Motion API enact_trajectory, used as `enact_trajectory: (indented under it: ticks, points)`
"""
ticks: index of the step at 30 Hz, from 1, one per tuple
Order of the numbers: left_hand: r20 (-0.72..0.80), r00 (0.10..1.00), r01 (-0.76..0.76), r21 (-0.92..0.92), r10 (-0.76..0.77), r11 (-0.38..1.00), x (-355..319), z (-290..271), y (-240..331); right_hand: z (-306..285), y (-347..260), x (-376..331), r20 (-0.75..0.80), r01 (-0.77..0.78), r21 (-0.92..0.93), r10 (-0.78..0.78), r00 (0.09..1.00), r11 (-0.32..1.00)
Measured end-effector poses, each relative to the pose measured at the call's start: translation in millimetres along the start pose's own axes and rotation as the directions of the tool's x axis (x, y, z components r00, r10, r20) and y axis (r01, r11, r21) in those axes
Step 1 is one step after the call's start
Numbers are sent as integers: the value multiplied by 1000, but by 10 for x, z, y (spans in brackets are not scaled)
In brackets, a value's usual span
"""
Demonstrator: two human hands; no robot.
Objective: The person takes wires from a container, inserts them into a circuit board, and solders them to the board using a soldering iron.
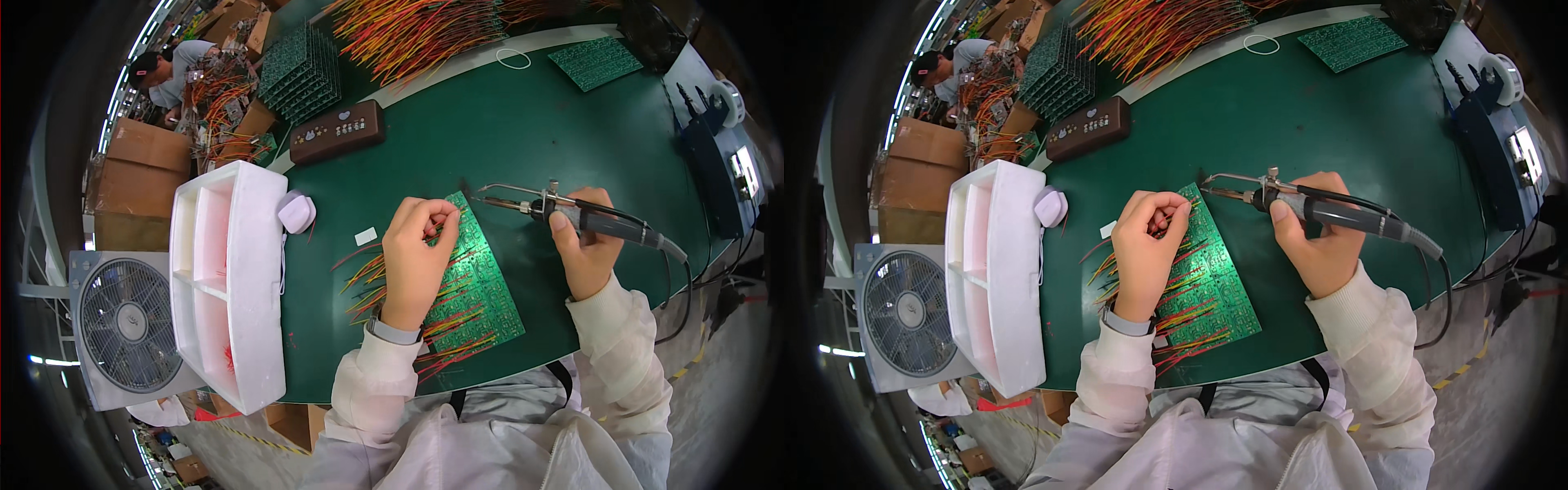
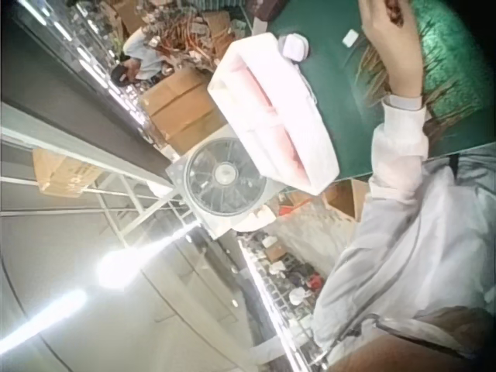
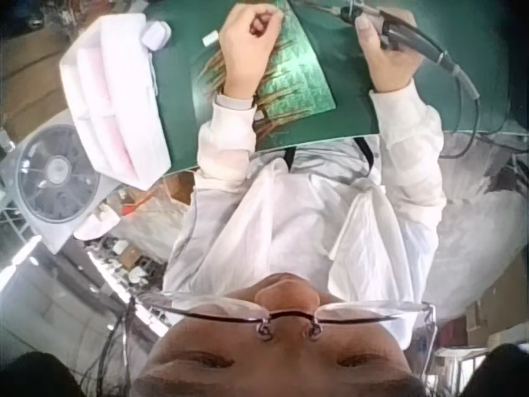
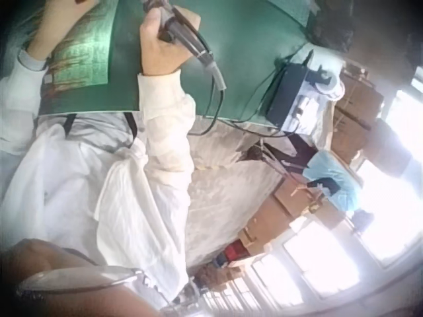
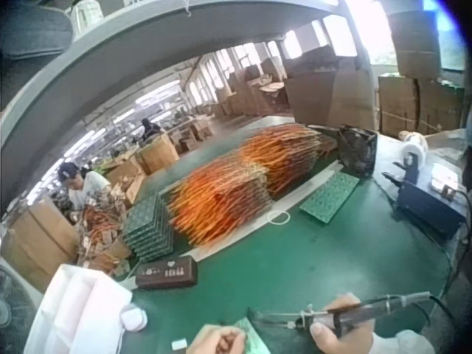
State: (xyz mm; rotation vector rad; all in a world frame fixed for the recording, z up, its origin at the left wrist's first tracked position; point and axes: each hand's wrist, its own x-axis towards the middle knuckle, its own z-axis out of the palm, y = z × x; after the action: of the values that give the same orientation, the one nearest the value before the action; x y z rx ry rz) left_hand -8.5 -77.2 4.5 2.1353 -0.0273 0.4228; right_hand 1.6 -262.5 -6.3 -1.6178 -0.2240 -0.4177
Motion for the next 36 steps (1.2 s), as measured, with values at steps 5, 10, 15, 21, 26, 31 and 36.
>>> enact_trajectory:
  ticks: [5,10,15,21,26,31,36]
  points:
    - [37,999,-1,18,1,1000,39,-18,-24,12,18,-21,-9,-59,44,59,998,997]
    - [66,997,-47,88,41,995,105,-29,-69,12,19,-12,-48,-80,15,80,996,997]
    - [120,991,-72,84,61,994,106,-50,-102,34,13,-19,-63,-104,5,104,993,995]
    - [131,990,-72,91,60,993,120,-62,-88,10,41,-13,-8,-44,-30,43,999,999]
    - [138,988,-80,95,67,992,145,-59,-89,14,51,3,42,-1,-39,2,999,999]
    - [161,985,-83,85,68,993,173,-72,-88,19,52,20,65,24,-54,-20,998,998]
    - [162,985,-70,82,56,994,176,-70,-89,28,52,28,91,38,-58,-32,995,998]
